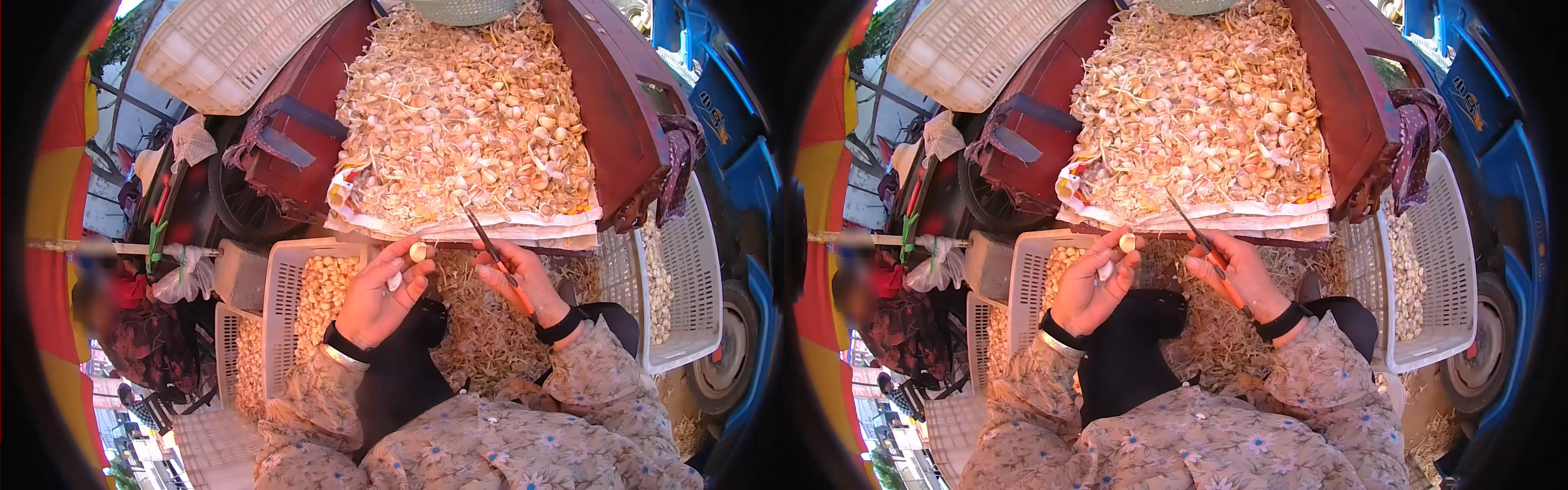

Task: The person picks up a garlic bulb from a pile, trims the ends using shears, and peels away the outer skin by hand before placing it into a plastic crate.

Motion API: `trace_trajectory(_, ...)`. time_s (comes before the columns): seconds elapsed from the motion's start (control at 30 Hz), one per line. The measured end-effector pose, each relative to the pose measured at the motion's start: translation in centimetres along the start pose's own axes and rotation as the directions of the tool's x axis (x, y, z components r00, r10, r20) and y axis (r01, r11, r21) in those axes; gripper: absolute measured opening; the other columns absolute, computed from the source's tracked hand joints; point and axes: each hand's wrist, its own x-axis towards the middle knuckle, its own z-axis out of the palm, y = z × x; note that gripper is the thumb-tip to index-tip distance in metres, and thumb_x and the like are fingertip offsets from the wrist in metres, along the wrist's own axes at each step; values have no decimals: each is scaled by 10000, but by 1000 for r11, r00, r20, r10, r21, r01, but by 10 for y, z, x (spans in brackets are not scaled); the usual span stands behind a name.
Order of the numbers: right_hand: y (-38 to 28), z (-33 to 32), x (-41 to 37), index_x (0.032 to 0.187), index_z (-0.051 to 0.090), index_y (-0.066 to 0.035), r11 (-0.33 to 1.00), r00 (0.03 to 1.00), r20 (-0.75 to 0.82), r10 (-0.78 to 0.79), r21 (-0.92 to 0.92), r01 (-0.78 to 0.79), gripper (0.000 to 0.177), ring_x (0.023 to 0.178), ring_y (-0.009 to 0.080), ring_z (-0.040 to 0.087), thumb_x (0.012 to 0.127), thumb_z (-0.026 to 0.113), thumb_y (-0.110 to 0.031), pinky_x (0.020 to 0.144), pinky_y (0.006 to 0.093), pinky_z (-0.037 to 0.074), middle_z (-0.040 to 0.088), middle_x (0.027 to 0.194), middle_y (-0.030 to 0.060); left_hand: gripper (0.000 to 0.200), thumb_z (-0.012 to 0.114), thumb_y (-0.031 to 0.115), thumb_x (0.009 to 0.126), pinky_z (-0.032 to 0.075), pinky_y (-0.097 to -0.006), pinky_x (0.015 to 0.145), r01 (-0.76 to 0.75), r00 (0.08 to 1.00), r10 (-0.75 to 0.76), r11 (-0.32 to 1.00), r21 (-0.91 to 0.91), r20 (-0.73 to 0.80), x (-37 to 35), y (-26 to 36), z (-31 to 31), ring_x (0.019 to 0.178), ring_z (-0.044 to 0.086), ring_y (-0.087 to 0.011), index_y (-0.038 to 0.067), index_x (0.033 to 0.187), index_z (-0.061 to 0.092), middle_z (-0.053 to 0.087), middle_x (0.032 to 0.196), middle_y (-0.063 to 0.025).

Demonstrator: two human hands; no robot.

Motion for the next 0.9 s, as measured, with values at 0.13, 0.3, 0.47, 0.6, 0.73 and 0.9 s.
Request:
trace_trajectory(0.13,3,8,-3,1129,539,-23,997,998,50,-26,-77,30,399,704,52,474,791,683,-179,640,198,417,564,825,-3,347,445,134,900,470,-320,818,-12,1000,14,978,-208,8,-9,1,-11,943,548,-260,-9,1216,433,502,1124,-191)
trace_trajectory(0.3,8,16,-2,1106,551,-15,986,993,106,-58,-150,73,406,655,48,462,766,705,-177,622,203,418,570,788,1,326,424,179,916,426,-329,829,-5,999,15,967,-256,35,-18,-3,-21,937,500,-241,-2,1185,456,510,1044,-143)
trace_trajectory(0.47,2,20,-6,1086,562,-31,928,989,130,-76,-353,118,441,608,112,504,712,733,-191,642,246,447,560,745,29,348,417,265,931,398,-267,682,-39,998,29,981,-191,-55,-23,-6,-30,796,457,-168,8,1159,471,494,918,-81)
trace_trajectory(0.6,-5,32,-8,1038,582,-75,557,827,297,-477,-626,546,466,711,292,554,620,736,-215,795,405,442,534,758,83,385,401,330,937,358,-224,559,-14,991,5,998,-67,-137,-21,-18,-31,665,418,-109,16,1146,477,477,790,-32)
trace_trajectory(0.73,-1,30,-7,1040,576,-76,473,814,305,-494,-691,546,474,705,264,547,610,735,-198,840,405,420,509,750,78,390,386,334,945,335,-216,523,-27,980,12,997,-72,-199,-18,-29,-28,619,403,-94,8,1141,474,455,725,-10)
trace_trajectory(0.9,2,27,-9,1052,563,-71,448,812,317,-491,-707,547,511,715,267,534,594,753,-196,867,425,405,498,757,76,396,389,330,945,337,-226,541,-65,972,18,978,-197,-233,-16,-42,-16,642,412,-110,0,1152,463,461,758,-21)
